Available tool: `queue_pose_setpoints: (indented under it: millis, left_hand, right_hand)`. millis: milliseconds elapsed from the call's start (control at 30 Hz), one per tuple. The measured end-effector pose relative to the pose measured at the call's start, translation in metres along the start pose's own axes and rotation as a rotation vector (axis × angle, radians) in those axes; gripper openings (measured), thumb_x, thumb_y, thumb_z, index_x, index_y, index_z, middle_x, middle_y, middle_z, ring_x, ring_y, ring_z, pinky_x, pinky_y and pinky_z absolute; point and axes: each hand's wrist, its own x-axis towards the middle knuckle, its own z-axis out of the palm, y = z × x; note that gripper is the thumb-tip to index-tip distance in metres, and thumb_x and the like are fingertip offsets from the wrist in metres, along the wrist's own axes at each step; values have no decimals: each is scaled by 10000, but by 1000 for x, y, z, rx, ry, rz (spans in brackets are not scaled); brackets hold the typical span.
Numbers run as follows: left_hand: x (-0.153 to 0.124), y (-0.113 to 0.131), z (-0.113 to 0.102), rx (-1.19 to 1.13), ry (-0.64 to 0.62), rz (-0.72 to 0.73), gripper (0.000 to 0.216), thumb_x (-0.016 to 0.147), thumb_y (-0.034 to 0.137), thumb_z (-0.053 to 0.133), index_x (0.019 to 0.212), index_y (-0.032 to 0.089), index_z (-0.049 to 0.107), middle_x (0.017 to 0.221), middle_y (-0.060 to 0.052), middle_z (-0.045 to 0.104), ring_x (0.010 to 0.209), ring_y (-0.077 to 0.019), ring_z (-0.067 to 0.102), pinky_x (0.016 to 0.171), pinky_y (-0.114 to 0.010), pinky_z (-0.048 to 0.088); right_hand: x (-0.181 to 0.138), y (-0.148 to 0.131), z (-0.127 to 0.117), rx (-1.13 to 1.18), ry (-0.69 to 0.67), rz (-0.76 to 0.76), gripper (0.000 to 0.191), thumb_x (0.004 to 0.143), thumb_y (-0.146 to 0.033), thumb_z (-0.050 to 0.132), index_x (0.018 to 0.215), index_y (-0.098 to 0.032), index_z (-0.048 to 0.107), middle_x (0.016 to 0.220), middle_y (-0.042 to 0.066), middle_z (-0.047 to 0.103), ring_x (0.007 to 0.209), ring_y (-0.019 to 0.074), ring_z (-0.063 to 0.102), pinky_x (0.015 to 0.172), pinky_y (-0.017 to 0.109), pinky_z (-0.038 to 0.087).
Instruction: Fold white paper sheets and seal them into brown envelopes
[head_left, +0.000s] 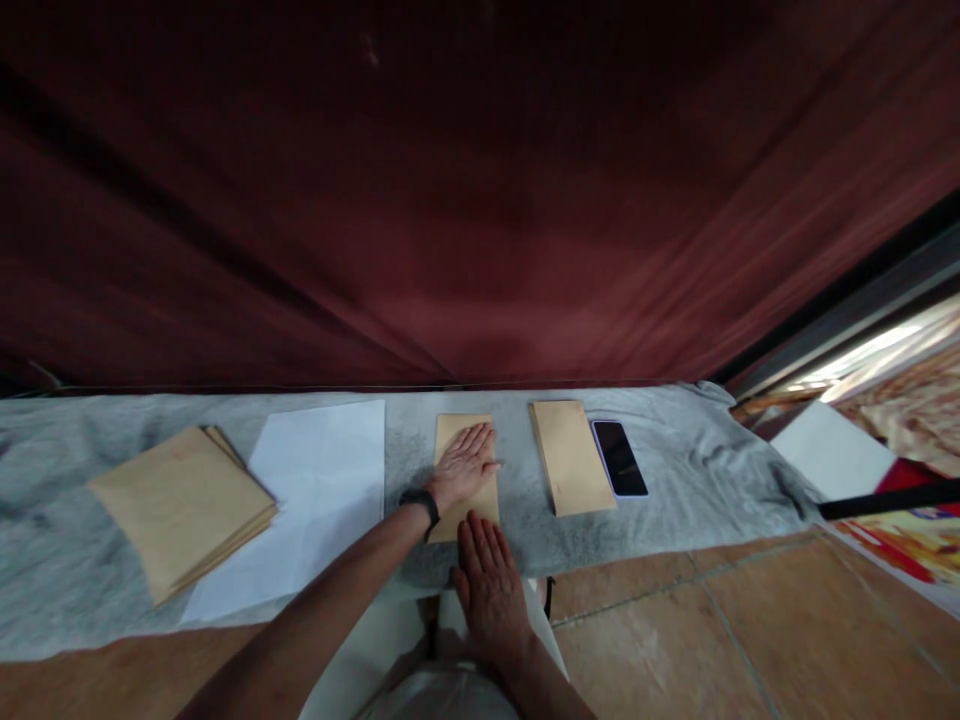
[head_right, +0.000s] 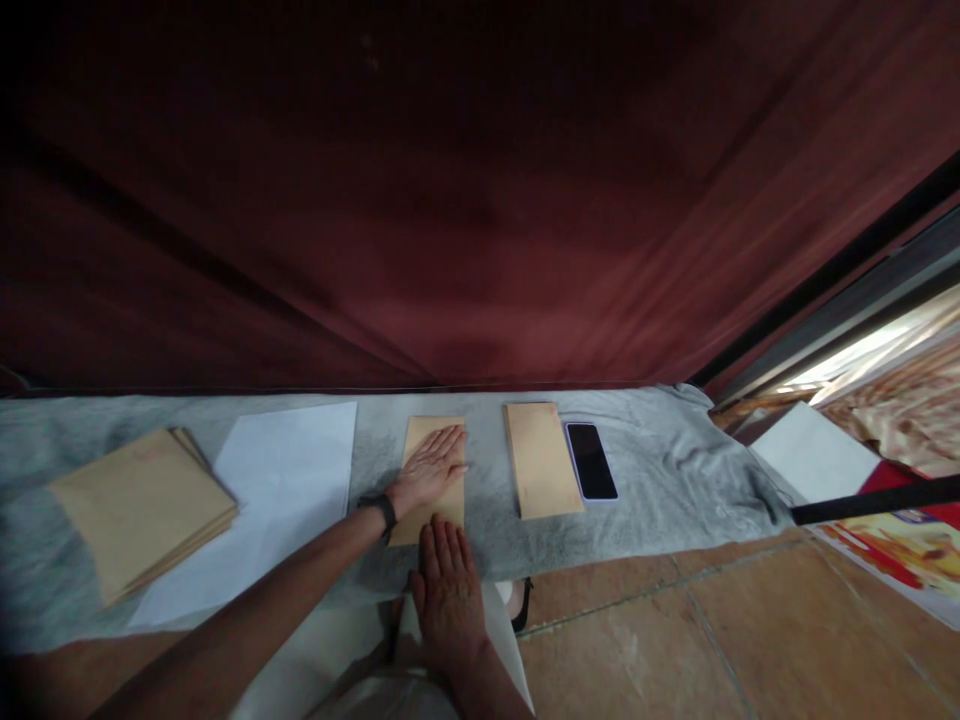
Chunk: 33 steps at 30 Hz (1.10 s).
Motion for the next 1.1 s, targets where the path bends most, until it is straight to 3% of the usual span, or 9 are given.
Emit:
queue_pose_setpoints:
  millis: [100, 200, 367, 500, 600, 867, 1100]
  left_hand:
    - [4, 0, -1, -42, -39, -43, 607, 1030, 434, 396, 1537, 100, 408, 1617, -168, 387, 1526, -246, 322, 1264, -445, 233]
    - [-13, 4, -3, -100, -56, -11, 596, 1035, 419, 397, 1538, 98, 409, 1617, -163, 390, 1528, -246, 318, 1269, -443, 227]
    - [-87, 18, -12, -213, -36, 67, 595, 1053, 408, 386, 1593, 169, 312, 1625, -131, 387, 1515, -213, 346, 1242, -427, 299]
    - [-150, 35, -19, -155, 15, 36, 675, 1035, 468, 438, 1618, 188, 247, 1627, -118, 390, 1506, -225, 364, 1244, -421, 295]
    - [-177, 43, -20, -88, 62, 1, 721, 1027, 482, 442, 1631, 178, 192, 1621, -119, 400, 1500, -232, 375, 1243, -423, 291]
    - [-192, 42, -16, -57, 80, -131, 672, 1009, 453, 466, 1593, 157, 317, 1605, -142, 423, 1490, -277, 391, 1214, -465, 338]
    - [-170, 55, -16, -393, 165, -460, 516, 977, 245, 425, 1484, 168, 485, 1484, -149, 562, 1369, -286, 525, 1126, -501, 443]
  right_hand:
    - [0, 2, 1, -12, -21, -7, 611, 1040, -290, 464, 1607, -147, 288, 1607, 124, 411, 1494, 259, 381, 1193, 459, 402]
    - [-2, 3, 4, -7, -19, -4, 569, 1039, -282, 468, 1584, -168, 353, 1593, 116, 437, 1481, 259, 400, 1188, 463, 402]
    - [-4, 2, 8, 41, 45, 10, 484, 1032, -321, 484, 1496, -186, 501, 1516, 107, 538, 1458, 265, 425, 1194, 488, 395]
    - [-3, 2, 5, 9, 15, -25, 546, 1037, -270, 432, 1564, -133, 382, 1610, 129, 408, 1512, 267, 333, 1206, 485, 378]
    - [-3, 3, 2, -11, -8, -44, 568, 1038, -252, 423, 1583, -120, 336, 1641, 135, 349, 1535, 271, 286, 1214, 479, 364]
    - [-7, 11, -1, -25, -6, -24, 608, 1056, -275, 435, 1616, -137, 243, 1628, 139, 372, 1526, 253, 314, 1218, 482, 344]
    - [-11, 16, 2, -57, 14, -5, 622, 1055, -314, 441, 1614, -117, 252, 1607, 151, 403, 1505, 267, 358, 1213, 482, 338]
